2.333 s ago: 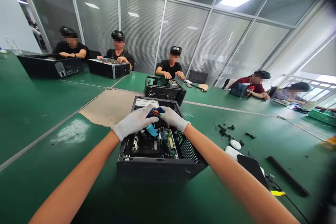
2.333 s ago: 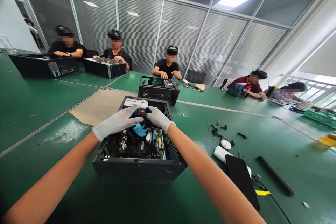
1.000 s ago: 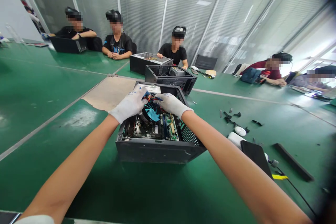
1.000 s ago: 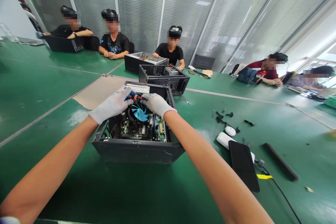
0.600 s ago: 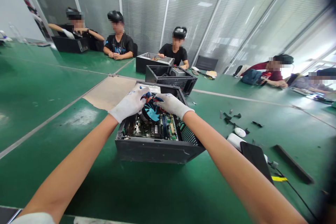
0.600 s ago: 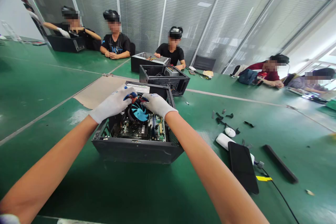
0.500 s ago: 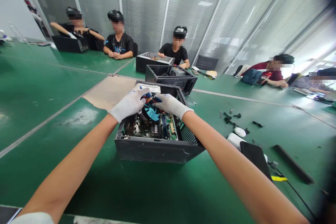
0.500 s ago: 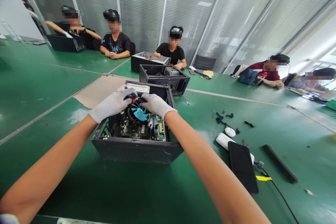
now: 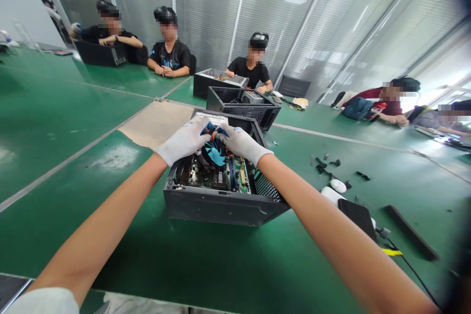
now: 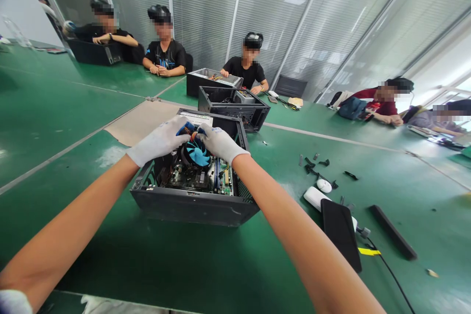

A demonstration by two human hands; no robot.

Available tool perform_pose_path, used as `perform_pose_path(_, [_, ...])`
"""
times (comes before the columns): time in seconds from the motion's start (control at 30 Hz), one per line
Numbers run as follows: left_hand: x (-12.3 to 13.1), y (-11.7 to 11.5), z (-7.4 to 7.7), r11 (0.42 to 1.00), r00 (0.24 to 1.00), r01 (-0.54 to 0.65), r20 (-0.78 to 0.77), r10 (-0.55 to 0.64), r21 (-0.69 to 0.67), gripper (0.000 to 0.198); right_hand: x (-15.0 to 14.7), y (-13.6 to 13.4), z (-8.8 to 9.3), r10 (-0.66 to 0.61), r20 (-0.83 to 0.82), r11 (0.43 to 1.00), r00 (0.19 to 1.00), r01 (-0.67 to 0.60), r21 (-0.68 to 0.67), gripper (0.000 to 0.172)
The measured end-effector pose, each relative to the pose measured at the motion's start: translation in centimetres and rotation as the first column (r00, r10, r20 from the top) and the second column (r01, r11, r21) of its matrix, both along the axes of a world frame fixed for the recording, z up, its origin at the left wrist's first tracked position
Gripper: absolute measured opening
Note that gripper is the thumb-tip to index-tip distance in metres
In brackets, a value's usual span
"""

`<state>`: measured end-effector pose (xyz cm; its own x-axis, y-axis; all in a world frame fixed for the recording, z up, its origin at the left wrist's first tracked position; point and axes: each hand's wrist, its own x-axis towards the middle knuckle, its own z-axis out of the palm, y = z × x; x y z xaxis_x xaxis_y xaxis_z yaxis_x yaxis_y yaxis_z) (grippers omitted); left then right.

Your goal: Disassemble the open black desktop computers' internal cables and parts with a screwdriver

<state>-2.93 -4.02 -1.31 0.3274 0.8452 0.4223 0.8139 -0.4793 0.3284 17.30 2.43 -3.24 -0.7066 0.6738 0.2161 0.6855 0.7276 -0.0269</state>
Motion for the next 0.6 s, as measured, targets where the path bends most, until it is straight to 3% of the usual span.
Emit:
perform_pose_path(0.13, [-0.1,-0.1,0.0,1.000,1.000,0.002,0.007,-0.002,0.007,0.027,-0.4,0.7,-0.5,-0.016,-0.090,0.999,0.996,0.011,-0.049,0.030])
perform_pose_path(0.2, [0.0,-0.2,0.1,1.000,1.000,-0.013,0.001,0.013,-0.003,0.029,-0.4,1.0,-0.7,0.040,-0.094,0.998,0.995,-0.043,-0.039,0.031])
perform_pose_path(0.33, [0.1,-0.4,0.3,0.999,0.999,-0.041,-0.020,0.040,-0.021,0.027,-0.1,1.0,-0.5,0.174,0.028,0.981,0.984,-0.176,0.079,0.031])
perform_pose_path(0.6, [0.1,-0.3,0.4,1.000,0.999,-0.011,-0.033,0.010,-0.029,0.023,0.1,-0.1,0.2,0.179,0.219,0.947,0.959,-0.228,0.224,0.033])
